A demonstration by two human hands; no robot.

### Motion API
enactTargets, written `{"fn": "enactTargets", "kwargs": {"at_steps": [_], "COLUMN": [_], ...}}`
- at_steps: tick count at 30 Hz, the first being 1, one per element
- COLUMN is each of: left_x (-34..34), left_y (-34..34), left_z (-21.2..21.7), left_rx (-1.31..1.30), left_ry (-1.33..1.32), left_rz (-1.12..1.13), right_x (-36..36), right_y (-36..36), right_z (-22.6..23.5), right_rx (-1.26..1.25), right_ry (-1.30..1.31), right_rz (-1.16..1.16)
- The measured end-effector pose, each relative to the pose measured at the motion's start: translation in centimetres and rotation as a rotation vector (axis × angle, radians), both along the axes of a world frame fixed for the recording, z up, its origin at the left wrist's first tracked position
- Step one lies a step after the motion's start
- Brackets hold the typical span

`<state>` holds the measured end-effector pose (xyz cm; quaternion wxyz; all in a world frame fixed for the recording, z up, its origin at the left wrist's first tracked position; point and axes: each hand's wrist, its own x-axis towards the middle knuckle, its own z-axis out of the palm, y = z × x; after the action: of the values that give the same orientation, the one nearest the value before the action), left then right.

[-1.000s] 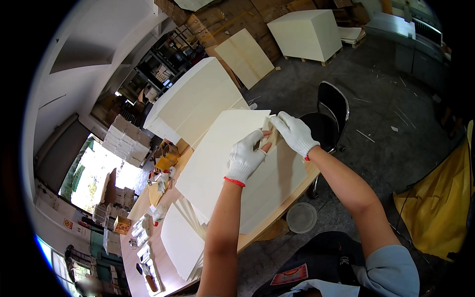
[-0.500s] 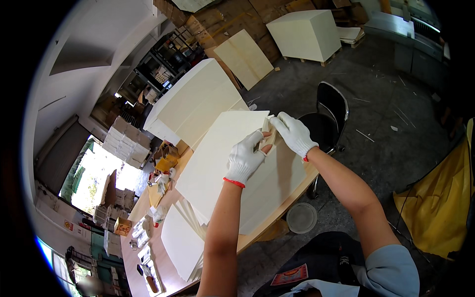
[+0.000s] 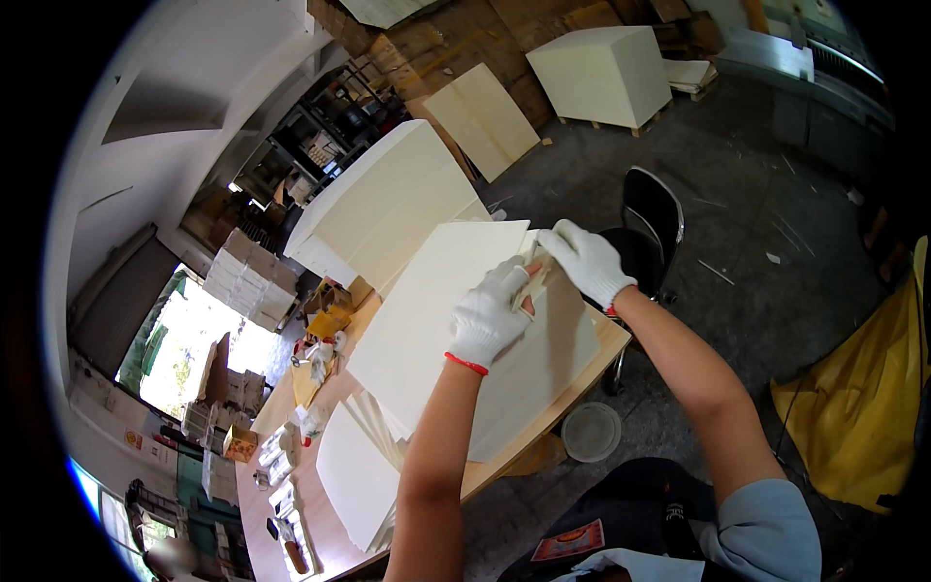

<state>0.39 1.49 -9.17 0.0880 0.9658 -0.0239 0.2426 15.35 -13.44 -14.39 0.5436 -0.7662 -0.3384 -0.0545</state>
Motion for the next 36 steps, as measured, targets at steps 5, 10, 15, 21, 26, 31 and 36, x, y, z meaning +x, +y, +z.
{"fn": "enactTargets", "kwargs": {"at_steps": [5,10,15,21,26,31,36], "left_x": [0.1,1.2,3.4,2.6,1.3,1.0,1.0], "left_y": [0.2,0.4,2.0,1.5,1.3,0.6,0.2], "left_z": [-0.6,-0.5,-1.0,-0.7,-0.6,0.1,0.7], "left_rx": [0.003,0.006,0.020,-0.085,-0.378,-0.425,-0.454], "left_ry": [-0.127,0.022,0.023,0.058,0.109,0.181,0.207], "left_rz": [0.038,0.103,0.171,0.128,0.065,0.141,0.151], "right_x": [-0.3,0.9,1.5,0.8,-0.1,0.0,-0.1], "right_y": [-1.7,-1.4,-0.5,1.3,1.5,1.5,1.4], "right_z": [0.3,-0.2,1.2,0.5,-0.2,-0.2,-0.4], "right_rx": [-0.402,-0.451,-0.421,-0.123,0.018,-0.002,0.008], "right_ry": [-0.176,-0.487,-0.700,-0.022,0.099,0.095,0.073], "right_rz": [-0.035,-0.048,-0.035,0.097,0.063,0.071,0.053]}}
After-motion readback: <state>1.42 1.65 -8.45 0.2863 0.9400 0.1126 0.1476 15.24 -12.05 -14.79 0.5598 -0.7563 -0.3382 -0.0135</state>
